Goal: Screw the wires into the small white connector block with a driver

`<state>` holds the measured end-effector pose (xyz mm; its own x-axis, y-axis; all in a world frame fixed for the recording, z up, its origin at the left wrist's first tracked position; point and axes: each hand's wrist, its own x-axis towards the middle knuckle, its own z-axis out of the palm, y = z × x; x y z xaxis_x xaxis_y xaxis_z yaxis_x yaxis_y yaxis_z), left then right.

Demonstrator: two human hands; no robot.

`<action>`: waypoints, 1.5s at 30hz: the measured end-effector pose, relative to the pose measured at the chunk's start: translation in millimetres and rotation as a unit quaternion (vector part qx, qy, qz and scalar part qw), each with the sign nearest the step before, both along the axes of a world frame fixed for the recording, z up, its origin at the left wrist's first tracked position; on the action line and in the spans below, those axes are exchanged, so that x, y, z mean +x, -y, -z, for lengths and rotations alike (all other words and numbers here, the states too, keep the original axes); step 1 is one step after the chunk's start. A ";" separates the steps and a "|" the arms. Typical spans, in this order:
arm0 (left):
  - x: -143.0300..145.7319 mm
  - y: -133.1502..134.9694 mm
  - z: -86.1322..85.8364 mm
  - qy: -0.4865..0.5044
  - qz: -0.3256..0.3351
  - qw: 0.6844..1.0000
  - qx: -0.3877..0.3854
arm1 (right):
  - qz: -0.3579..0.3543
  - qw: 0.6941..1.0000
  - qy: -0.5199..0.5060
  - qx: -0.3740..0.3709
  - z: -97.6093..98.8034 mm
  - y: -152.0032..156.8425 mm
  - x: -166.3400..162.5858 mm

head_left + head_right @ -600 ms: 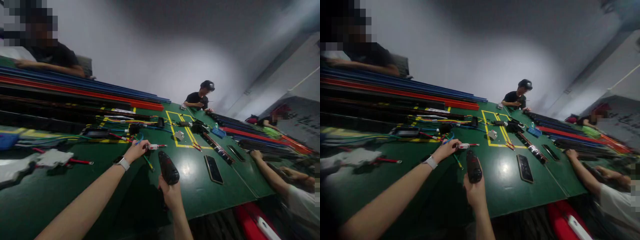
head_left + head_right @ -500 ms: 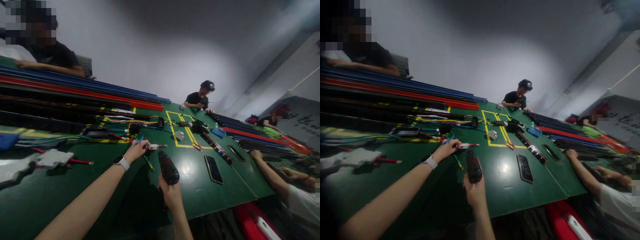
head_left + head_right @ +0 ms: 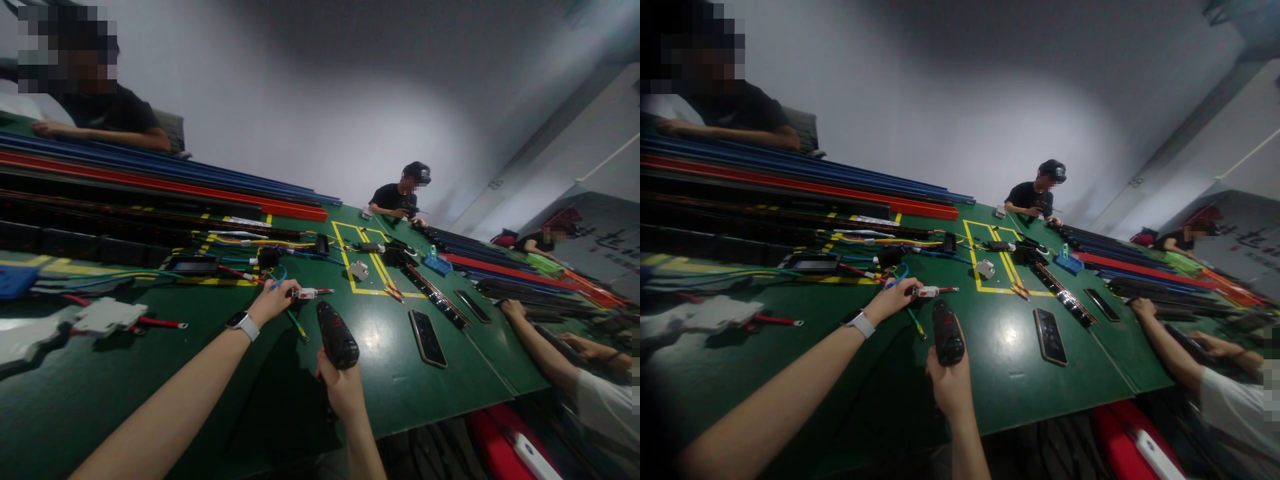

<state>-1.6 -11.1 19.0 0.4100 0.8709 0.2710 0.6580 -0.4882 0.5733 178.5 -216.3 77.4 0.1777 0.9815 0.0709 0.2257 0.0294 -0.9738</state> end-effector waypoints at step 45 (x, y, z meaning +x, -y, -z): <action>0.0 1.7 -3.4 -0.007 -0.006 1.000 -0.006 | 0.002 1.000 0.005 -0.002 -5.1 0.3 -1.3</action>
<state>-1.6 -12.8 22.4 0.4031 0.8789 0.2549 0.6716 -0.4733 0.5701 177.2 -216.6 82.4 0.1811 0.9811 0.0685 0.2356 0.0243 -0.9715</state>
